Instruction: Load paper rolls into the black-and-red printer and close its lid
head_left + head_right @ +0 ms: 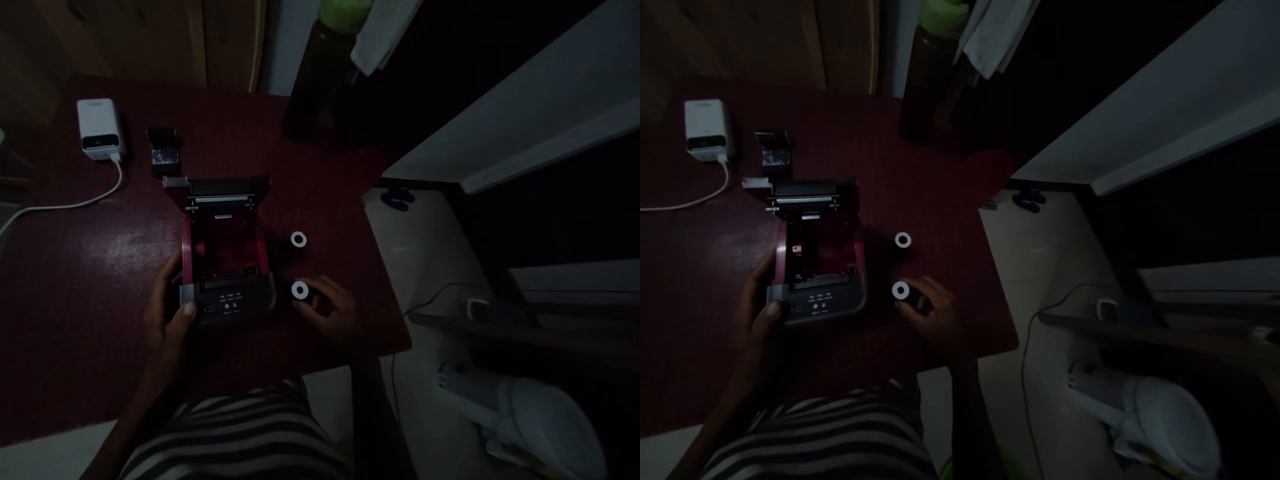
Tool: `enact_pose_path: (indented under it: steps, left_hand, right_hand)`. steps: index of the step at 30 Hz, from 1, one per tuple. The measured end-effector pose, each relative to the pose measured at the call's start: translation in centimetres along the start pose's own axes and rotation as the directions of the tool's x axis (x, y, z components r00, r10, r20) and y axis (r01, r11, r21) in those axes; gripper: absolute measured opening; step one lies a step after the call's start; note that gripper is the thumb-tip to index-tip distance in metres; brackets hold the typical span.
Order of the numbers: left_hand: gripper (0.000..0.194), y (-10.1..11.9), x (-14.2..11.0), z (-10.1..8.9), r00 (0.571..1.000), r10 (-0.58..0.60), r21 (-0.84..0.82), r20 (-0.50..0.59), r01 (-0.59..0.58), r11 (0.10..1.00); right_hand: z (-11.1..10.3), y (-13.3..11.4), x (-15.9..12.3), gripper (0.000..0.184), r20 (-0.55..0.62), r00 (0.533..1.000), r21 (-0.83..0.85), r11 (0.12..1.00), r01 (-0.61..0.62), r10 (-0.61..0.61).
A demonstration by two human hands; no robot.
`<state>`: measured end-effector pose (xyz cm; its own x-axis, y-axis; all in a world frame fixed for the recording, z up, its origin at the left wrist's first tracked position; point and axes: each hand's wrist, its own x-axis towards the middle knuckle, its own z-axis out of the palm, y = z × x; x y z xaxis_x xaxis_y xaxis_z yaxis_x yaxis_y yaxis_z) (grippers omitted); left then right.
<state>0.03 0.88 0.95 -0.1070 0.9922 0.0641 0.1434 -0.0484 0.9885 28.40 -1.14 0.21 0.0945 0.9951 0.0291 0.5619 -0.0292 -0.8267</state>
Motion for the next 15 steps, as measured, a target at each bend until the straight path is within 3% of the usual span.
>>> enact_pose_path:
  steps: [4, 6, 9, 12, 15]
  left_hand:
    - [0.067, 0.2, 0.1, 0.0, 1.000, -0.004, 0.007, 0.003, 0.004, 1.000]
    - [0.066, 0.4, 0.2, 0.1, 1.000, -0.008, 0.002, 0.007, 0.008, 1.000]
    - [0.064, 0.6, 0.2, 0.1, 1.000, -0.009, -0.002, 0.002, 0.009, 1.000]
    - [0.065, 0.6, 0.2, 0.0, 1.000, -0.006, 0.015, -0.001, 0.006, 1.000]
    - [0.066, 0.5, 0.2, -0.1, 1.000, 0.010, 0.035, 0.016, -0.010, 0.999]
  right_hand:
    - [-2.1, 0.3, -0.1, 0.041, 0.096, 0.994, 0.073, 0.996, -0.059, 0.052]
    - [-3.7, 0.4, 0.4, 0.042, 0.141, 0.984, 0.134, 0.983, -0.124, 0.105]
    - [-4.9, 0.4, 2.6, 0.032, 0.037, 0.991, 0.117, 0.984, -0.134, 0.131]
    - [-3.3, 0.4, 5.9, 0.040, -0.072, 0.996, 0.042, 0.998, -0.044, 0.047]
    - [-0.4, 0.8, 8.4, 0.035, -0.064, 0.997, 0.039, 0.999, 0.034, -0.032]
